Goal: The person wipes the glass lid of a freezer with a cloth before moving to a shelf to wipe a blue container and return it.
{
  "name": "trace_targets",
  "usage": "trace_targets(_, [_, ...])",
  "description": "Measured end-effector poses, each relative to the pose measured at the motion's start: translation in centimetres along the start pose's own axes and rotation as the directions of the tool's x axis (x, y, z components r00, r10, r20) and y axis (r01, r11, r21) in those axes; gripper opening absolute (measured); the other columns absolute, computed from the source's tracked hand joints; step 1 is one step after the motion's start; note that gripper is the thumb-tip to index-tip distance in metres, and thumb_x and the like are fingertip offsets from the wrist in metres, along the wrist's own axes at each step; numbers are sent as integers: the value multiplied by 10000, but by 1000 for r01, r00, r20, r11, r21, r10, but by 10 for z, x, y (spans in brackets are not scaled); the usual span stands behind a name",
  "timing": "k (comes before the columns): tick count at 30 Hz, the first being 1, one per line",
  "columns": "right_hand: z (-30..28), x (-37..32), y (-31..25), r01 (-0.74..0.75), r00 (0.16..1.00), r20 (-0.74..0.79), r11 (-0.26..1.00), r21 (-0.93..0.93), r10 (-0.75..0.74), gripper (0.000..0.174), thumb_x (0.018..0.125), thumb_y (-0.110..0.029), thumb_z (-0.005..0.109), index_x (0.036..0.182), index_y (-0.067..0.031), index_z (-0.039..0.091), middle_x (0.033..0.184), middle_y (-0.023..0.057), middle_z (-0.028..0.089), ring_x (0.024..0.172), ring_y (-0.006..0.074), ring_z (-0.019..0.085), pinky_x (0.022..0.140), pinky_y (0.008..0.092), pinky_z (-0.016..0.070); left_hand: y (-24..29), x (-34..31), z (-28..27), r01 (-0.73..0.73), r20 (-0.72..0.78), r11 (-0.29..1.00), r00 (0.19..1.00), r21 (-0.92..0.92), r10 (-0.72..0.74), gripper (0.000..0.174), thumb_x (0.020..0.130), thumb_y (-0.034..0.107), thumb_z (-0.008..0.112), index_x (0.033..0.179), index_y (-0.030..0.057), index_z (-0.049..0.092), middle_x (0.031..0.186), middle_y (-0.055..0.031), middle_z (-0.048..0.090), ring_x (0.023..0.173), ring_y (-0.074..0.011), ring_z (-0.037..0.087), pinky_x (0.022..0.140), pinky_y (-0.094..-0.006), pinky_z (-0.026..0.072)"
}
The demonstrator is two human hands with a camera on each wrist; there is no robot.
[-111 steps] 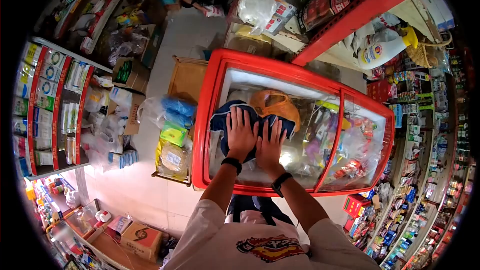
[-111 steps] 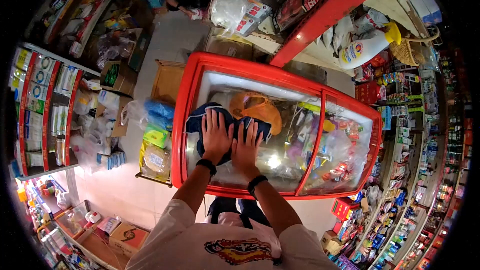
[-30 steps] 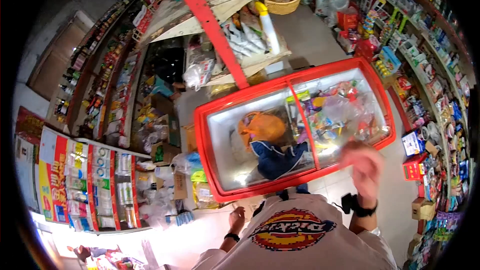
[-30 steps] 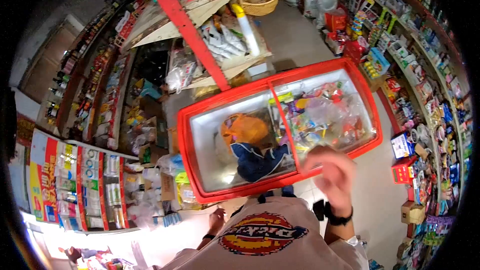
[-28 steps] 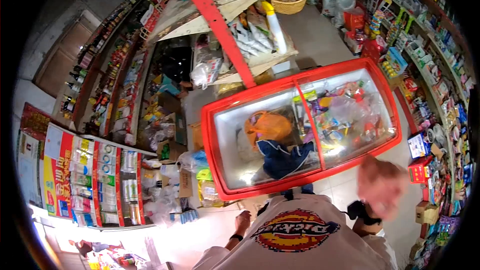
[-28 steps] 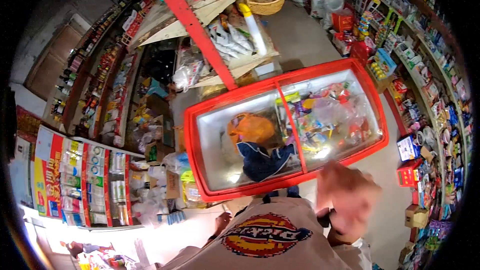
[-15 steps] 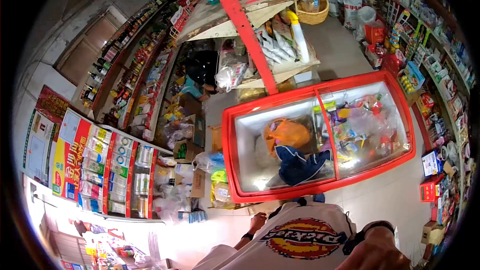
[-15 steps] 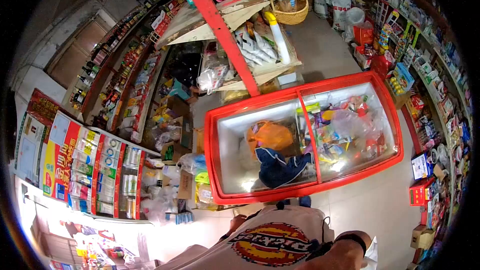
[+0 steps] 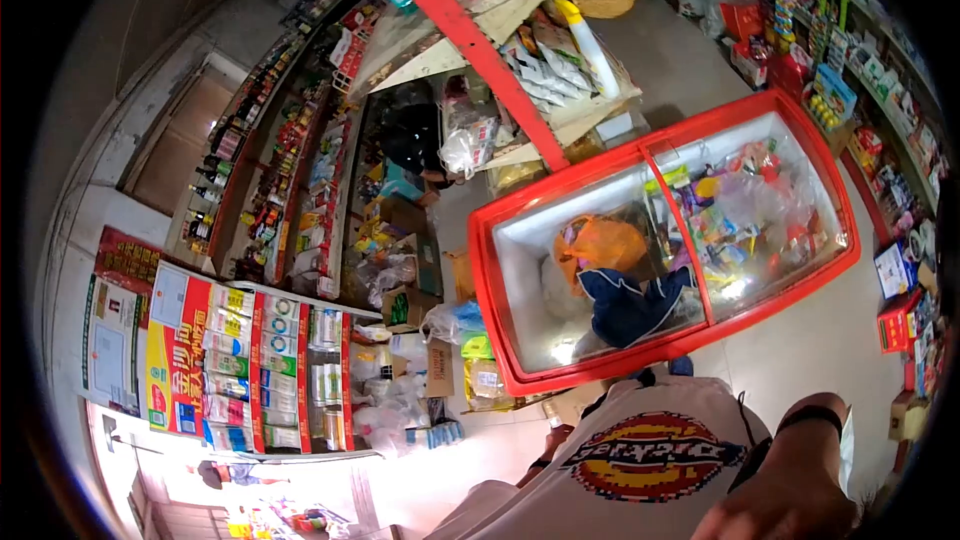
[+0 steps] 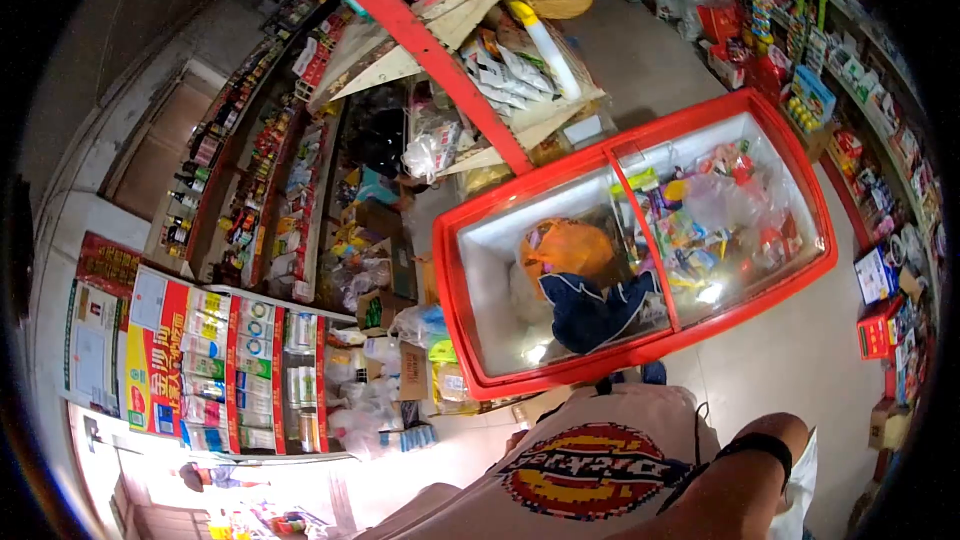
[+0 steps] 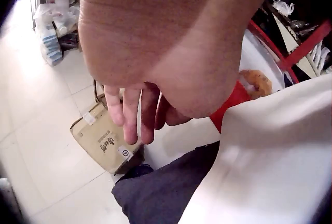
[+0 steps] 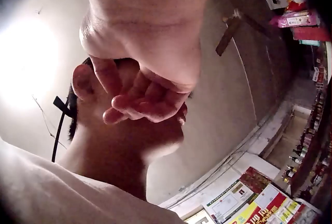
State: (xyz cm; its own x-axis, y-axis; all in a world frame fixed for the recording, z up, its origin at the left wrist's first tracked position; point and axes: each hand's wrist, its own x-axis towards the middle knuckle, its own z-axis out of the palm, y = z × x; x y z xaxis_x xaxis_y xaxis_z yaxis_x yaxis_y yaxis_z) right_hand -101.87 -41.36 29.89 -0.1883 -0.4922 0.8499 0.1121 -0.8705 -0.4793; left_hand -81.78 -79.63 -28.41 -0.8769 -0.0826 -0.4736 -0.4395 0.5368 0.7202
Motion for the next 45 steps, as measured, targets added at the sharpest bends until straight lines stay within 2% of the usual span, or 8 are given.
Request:
trace_targets(16, [14, -20, 2, 135, 987, 52, 959, 250, -152, 386, 1167, -234, 469, 858, -72, 636, 824, 117, 609, 692, 278, 621, 628, 458, 552, 1, 25, -2, 242, -10, 970, 970, 10, -242, 310, 1001, 448, 695, 1162, 226, 841, 1072, -106, 837, 986, -321, 808, 837, -454, 642])
trace_targets(22, [-8, -46, -33, 166, 975, -104, 951, -260, -199, 396, 1120, -162, 630, 732, -142, 556, 628, 71, 505, 563, 228, 653, 578, 375, 583, 17, 23, -7, 83, -29, 973, 996, 216, -79, 330, 980, 496, 710, 1149, 248, 849, 1083, -98, 842, 990, -317, 812, 842, -441, 644])
trace_targets(24, [36, -30, 20, 430, 440, -574, 724, -540, -690, 396, 1107, -148, 647, 717, -146, 576, 655, 97, 599, 611, 242, 683, 569, 372, 584, 18, 25, -3, 117, -24, 973, 993, 201, -115, 338, 986, 501, 703, 1162, 249, 844, 1087, -103, 841, 992, -324, 811, 842, -444, 642])
trace_targets(25, [31, -37, 13, 432, 444, -579, 729, -531, -684, 396, 1107, -148, 647, 717, -146, 576, 655, 97, 599, 611, 242, 683, 569, 372, 584, 16, 21, -2, 159, -11, 968, 987, 196, -160, 346, 992, 507, 696, 1174, 249, 839, 1092, -109, 840, 993, -331, 810, 843, -447, 641])
trace_targets(27, [14, -56, -11, 231, 941, -158, 908, -349, -300, 303, 1080, -80, 659, 780, -110, 639, 788, 136, 699, 664, 263, 709, 562, 391, 583, 15, 23, -1, 203, -10, 970, 979, 132, -204, 351, 1002, 504, 686, 1194, 249, 832, 1095, -116, 839, 996, -340, 808, 844, -454, 640])
trace_targets(39, [21, -41, 0, 101, 994, 18, 971, 214, -107, 444, 1170, -285, 489, 823, -20, 571, 794, 119, 557, 631, 279, 589, 612, 485, 514, 11, 18, -2, 87, -17, 972, 996, 219, -85, 357, 1022, 464, 702, 1234, 205, 825, 1101, -62, 846, 965, -287, 818, 829, -417, 647])
trace_targets(41, [42, -27, 6, 336, 931, -160, 941, 27, -328, 493, 1140, -451, 538, 793, -101, 525, 634, 37, 345, 450, 208, 380, 437, 375, 314, 8, 15, 3, 54, -63, 969, 997, 241, -40, 342, 1025, 435, 714, 1255, 206, 821, 1124, -54, 847, 987, -269, 819, 857, -391, 644])
trace_targets(45, [43, -32, 10, 386, 908, -190, 922, 29, -374, 484, 1165, -229, 499, 700, -142, 396, 588, 15, 260, 423, 190, 283, 421, 374, 257, 31, 25, 5, 150, 52, 988, 987, 45, -152, 365, 1026, 465, 688, 1279, 232, 810, 1156, -47, 845, 1023, -280, 814, 885, -396, 639])
